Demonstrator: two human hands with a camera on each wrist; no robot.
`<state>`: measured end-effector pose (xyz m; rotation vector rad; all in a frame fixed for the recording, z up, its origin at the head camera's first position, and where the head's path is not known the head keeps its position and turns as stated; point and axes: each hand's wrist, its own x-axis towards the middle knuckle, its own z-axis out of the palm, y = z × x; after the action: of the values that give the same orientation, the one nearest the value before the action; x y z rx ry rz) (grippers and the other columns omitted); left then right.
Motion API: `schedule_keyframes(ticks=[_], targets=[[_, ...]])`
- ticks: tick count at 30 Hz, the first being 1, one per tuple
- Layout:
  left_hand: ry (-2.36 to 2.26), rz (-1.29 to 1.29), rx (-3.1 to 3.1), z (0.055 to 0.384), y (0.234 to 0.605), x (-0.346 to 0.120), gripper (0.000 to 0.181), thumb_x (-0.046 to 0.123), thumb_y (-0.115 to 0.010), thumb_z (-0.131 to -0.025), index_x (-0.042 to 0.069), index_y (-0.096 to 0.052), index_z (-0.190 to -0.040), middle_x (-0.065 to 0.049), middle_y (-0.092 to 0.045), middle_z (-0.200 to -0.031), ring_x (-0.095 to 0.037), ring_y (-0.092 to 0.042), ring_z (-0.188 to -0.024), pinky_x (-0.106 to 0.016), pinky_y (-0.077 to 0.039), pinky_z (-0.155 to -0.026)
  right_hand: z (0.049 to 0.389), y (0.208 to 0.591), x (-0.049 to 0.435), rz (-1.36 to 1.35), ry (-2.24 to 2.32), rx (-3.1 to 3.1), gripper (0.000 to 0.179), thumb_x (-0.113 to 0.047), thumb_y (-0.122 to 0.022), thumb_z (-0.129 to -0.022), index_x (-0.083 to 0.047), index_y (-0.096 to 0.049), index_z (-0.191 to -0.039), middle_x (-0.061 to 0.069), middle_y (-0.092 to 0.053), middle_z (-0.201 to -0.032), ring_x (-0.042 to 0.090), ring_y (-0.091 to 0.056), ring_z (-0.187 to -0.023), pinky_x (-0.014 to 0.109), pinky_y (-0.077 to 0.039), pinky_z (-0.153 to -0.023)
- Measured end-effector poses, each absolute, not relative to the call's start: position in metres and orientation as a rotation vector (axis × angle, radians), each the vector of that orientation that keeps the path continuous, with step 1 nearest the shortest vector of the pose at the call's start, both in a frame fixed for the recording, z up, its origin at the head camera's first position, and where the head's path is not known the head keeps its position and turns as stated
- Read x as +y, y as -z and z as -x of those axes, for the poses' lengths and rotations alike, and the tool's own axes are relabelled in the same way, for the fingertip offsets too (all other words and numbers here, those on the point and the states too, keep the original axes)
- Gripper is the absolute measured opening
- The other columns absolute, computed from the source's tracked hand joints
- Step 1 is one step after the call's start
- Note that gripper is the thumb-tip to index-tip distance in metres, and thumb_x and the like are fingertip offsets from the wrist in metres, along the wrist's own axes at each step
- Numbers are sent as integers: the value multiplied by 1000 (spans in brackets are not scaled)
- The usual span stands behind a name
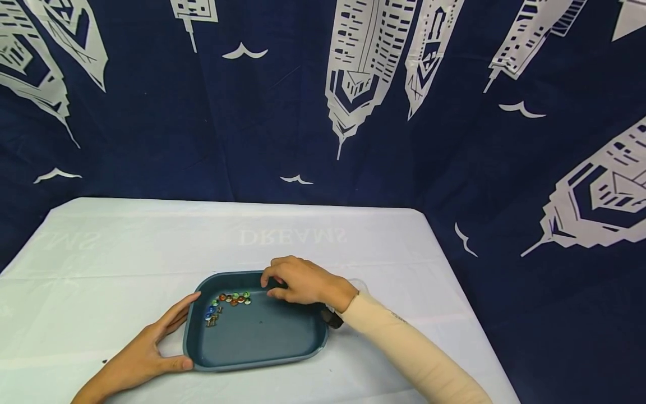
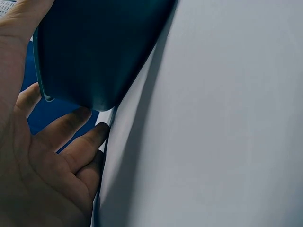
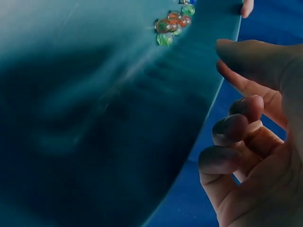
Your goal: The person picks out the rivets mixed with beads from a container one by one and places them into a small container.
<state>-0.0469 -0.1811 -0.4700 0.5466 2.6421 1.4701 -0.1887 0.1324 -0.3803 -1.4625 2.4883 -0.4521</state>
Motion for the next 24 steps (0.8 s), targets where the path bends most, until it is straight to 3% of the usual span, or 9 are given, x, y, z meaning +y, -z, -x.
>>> schedule_keyframes(ticks=[7, 15, 18, 24], targets=[[-1465, -503, 2625, 46, 473, -182, 112, 26, -90, -74, 34, -18, -160, -12, -37, -160, -25, -42, -139, -13, -33, -105, 188, 388, 115, 1471, 444, 2393, 20, -22, -70, -96, -12, -72, -113, -9, -46, -67, 3, -41, -61, 18, -38, -62], [-1477, -535, 2613, 47, 472, -182, 112, 25, -89, -76, 33, -17, -161, -16, -35, -160, -41, -44, -138, -15, -35, -105, 185, 388, 95, 1458, 326, 2380, 19, -24, -68, -98, -18, -72, -116, -11, -43, -52, -1, -39, -48, 16, -33, -50], [-1482, -553, 2607, 47, 472, -182, 112, 24, -88, -77, 32, -16, -161, -18, -34, -160, -43, -44, -137, -15, -36, -104, 183, 389, 87, 1459, 301, 2372, 20, -27, -68, -97, -20, -72, -116, -9, -49, -55, 0, -41, -48, 16, -36, -51], [-1482, -531, 2602, 47, 471, -181, 111, 27, -88, -77, 33, -15, -161, -16, -34, -161, -42, -43, -137, -16, -36, -105, 180, 391, 73, 1488, 300, 2349, 22, -28, -69, -97, -21, -72, -117, -9, -71, -87, 0, -47, -56, 15, -43, -59]])
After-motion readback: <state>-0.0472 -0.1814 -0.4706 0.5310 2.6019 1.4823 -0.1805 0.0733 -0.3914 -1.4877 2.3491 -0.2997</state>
